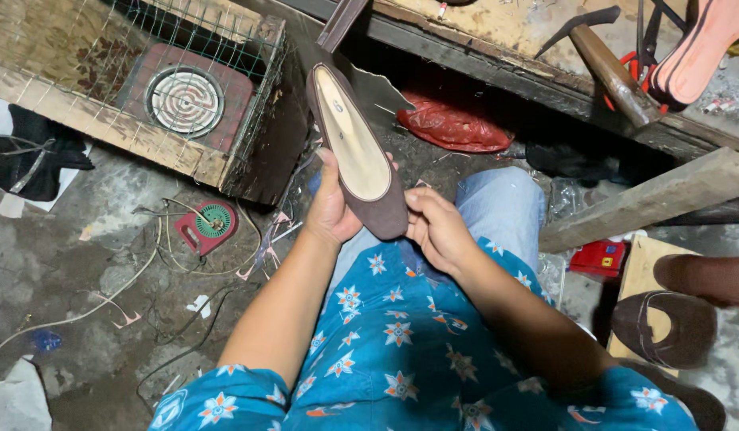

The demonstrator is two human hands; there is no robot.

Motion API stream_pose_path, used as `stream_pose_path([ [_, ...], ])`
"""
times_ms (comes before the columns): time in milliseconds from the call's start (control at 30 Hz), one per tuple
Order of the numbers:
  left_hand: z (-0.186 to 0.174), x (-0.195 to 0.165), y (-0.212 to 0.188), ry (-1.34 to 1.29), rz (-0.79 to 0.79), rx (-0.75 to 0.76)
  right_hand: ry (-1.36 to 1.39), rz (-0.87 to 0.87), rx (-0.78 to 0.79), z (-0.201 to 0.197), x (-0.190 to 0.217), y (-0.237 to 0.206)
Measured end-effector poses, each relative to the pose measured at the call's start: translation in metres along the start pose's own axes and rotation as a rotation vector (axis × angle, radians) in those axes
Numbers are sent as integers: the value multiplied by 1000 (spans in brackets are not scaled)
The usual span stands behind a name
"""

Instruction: The person uses a hammer and pliers to attach and secure a brown leather upper to a shoe sole. They repeatedly hammer the edges, pull the material with pliers, and inspect the fit while working on their lap.

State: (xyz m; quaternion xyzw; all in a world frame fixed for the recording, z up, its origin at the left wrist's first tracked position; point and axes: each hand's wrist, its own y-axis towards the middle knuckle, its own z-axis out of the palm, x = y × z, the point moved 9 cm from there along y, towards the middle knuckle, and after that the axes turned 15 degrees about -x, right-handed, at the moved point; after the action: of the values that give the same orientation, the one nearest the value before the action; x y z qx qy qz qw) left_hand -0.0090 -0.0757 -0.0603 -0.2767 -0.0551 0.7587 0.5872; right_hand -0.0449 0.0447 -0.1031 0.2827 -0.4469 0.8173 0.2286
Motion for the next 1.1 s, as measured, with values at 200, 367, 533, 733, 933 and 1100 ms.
stream_pose_path([
  [200,-3,3,-1,252,230,-69,-201,-164,-183,21,34,25],
  [367,0,17,0,335,184,-21,-124,-204,-244,32,40,39],
  [533,5,19,4,461,183,33,7,-208,-217,26,39,45],
  [733,18,20,7,625,180,95,26,-162,-350,8,30,43],
  [933,15,16,6,312,-33,97,51,-12,-107,28,21,23],
  [1100,14,4,4,102,-141,56,-257,74,-9,25,18,6],
])
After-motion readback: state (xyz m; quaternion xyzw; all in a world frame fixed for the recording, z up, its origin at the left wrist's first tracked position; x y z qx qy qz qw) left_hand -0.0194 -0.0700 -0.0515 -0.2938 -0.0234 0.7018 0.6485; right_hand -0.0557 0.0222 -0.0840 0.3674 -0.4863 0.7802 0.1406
